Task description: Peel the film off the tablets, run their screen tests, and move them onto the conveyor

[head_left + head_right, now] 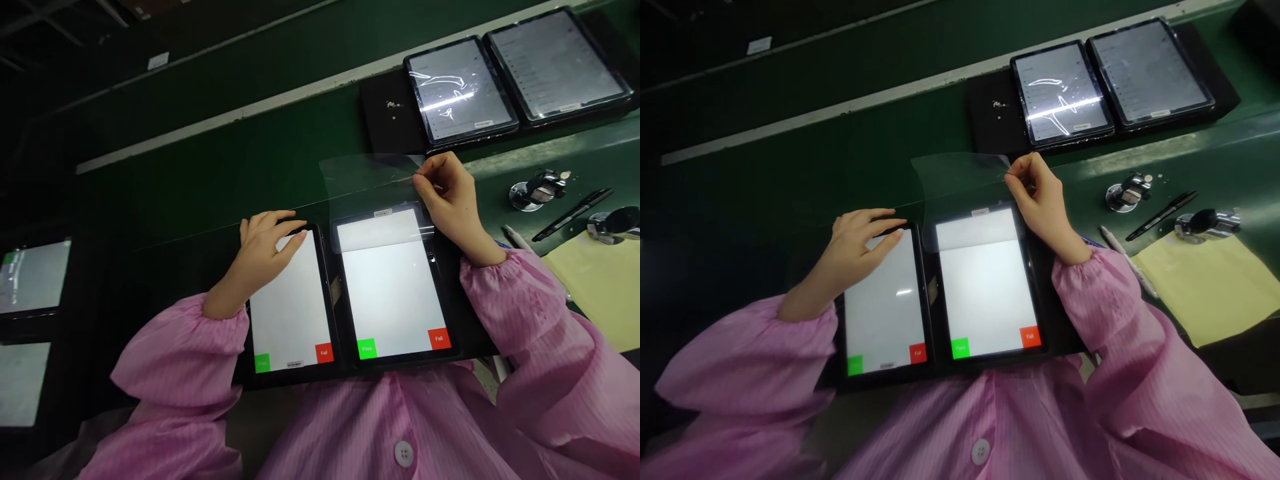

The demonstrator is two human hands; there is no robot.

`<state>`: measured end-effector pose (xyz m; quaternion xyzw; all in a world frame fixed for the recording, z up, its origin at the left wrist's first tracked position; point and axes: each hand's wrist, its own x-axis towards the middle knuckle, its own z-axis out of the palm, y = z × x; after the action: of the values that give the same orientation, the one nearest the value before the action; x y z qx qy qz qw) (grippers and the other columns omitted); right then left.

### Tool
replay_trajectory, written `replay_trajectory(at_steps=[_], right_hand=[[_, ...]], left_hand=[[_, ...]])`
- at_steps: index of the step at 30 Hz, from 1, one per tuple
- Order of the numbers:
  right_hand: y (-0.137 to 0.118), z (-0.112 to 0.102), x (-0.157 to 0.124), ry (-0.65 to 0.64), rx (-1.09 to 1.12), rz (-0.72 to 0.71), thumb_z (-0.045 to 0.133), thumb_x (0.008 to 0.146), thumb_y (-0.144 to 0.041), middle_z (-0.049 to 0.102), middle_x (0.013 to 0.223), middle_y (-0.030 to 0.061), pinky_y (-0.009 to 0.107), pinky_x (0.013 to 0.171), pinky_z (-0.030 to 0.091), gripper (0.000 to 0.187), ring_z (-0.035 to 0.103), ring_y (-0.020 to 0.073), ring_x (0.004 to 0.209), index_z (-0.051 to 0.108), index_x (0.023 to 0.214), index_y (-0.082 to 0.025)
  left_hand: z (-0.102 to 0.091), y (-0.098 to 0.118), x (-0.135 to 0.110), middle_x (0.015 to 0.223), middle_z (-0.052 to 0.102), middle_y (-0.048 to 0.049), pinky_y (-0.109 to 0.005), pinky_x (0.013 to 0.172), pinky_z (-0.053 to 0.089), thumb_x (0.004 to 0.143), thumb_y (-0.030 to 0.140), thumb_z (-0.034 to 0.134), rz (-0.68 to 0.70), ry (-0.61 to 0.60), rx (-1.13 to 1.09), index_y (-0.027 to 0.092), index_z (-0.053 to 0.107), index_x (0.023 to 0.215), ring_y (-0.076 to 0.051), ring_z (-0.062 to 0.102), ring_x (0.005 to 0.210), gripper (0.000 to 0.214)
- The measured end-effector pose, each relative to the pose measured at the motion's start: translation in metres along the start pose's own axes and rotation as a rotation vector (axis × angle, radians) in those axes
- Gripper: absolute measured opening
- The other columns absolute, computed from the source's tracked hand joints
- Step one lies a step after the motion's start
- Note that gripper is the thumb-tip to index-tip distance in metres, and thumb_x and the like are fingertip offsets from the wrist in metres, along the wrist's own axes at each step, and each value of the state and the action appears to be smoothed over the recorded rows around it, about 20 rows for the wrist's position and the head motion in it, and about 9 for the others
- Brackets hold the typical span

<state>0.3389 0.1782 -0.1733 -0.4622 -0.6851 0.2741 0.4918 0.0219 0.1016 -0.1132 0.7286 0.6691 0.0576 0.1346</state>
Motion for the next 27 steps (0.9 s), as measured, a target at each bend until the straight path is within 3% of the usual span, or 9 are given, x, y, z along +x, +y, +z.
replay_trajectory(at_steps=[4,7,10,13,16,18,21,25,27], right_hand=[[0.001,0.001,0.000,0.010,0.033,-0.014,0.062,0.096,-0.028,0.062,0.091,0.0012,0.031,0.059,0.047,0.006,0.062,0.0180,0.079,0.057,0.093,-0.028],[0.002,0.002,0.000,0.023,0.055,-0.012,0.062,0.095,-0.028,0.062,0.088,0.0010,0.032,0.058,0.045,0.006,0.061,0.0184,0.077,0.056,0.093,-0.028],[0.003,0.003,-0.001,0.041,0.048,-0.006,0.063,0.094,-0.027,0.062,0.087,0.0012,0.033,0.059,0.046,0.007,0.061,0.0189,0.077,0.056,0.093,-0.028],[0.002,0.003,-0.001,0.045,0.034,0.013,0.065,0.094,-0.027,0.064,0.087,0.0017,0.033,0.060,0.047,0.009,0.060,0.0189,0.077,0.056,0.091,-0.029],[-0.001,0.001,0.000,0.032,0.009,0.041,0.066,0.095,-0.027,0.064,0.087,0.0020,0.032,0.062,0.047,0.011,0.059,0.0178,0.076,0.056,0.090,-0.029],[-0.003,-0.001,0.001,0.014,-0.006,0.066,0.067,0.096,-0.031,0.064,0.088,0.0022,0.032,0.061,0.047,0.012,0.059,0.0173,0.077,0.056,0.091,-0.030],[-0.010,-0.002,0.001,0.027,0.016,0.033,0.069,0.095,-0.041,0.064,0.088,0.0024,0.033,0.064,0.050,0.018,0.061,0.0174,0.078,0.056,0.088,-0.030],[-0.028,-0.009,-0.013,0.146,0.126,-0.210,0.076,0.093,-0.040,0.064,0.080,0.0022,0.038,0.070,0.055,0.021,0.065,0.0194,0.073,0.060,0.085,-0.030],[-0.043,-0.021,-0.026,0.114,0.193,-0.239,0.080,0.092,-0.039,0.068,0.082,0.0032,0.038,0.064,0.054,0.022,0.067,0.0202,0.071,0.061,0.086,-0.029]], left_hand=[[-0.003,0.001,-0.002,0.136,0.071,-0.0108,-0.078,0.118,0.029,0.097,0.053,0.045,0.050,0.009,-0.018,0.029,0.077,0.121,-0.040,0.056,0.137,0.046],[-0.005,-0.001,-0.015,0.133,0.072,-0.0108,-0.079,0.116,0.033,0.101,0.048,0.046,0.165,0.076,0.008,0.029,0.078,0.117,-0.039,0.061,0.133,0.040],[-0.008,-0.002,-0.051,0.122,0.075,-0.0101,-0.076,0.115,0.039,0.105,0.041,0.049,0.413,0.109,0.046,0.027,0.076,0.113,-0.033,0.070,0.119,0.031],[-0.011,-0.010,-0.104,0.110,0.075,-0.0077,-0.069,0.116,0.043,0.106,0.038,0.053,0.591,0.071,0.059,0.025,0.072,0.111,-0.025,0.073,0.100,0.025],[-0.014,-0.024,-0.151,0.102,0.072,-0.0060,-0.067,0.113,0.047,0.103,0.041,0.059,0.576,0.024,0.100,0.024,0.070,0.105,-0.024,0.072,0.092,0.021],[-0.013,-0.033,-0.171,0.098,0.072,-0.0041,-0.066,0.110,0.050,0.099,0.033,0.065,0.560,-0.014,0.141,0.024,0.069,0.100,-0.024,0.071,0.088,0.010],[-0.006,-0.040,-0.184,0.092,0.070,-0.0014,-0.062,0.111,0.051,0.095,0.017,0.065,0.550,0.020,0.151,0.024,0.067,0.090,-0.021,0.070,0.083,0.009],[0.006,-0.036,-0.193,0.085,0.068,0.0012,-0.060,0.118,0.045,0.094,0.010,0.062,0.450,0.162,0.076,0.024,0.065,0.082,-0.018,0.067,0.080,0.018],[0.009,-0.032,-0.197,0.083,0.067,0.0019,-0.057,0.121,0.043,0.095,0.007,0.060,0.419,0.185,0.066,0.023,0.066,0.083,-0.016,0.065,0.080,0.020]])
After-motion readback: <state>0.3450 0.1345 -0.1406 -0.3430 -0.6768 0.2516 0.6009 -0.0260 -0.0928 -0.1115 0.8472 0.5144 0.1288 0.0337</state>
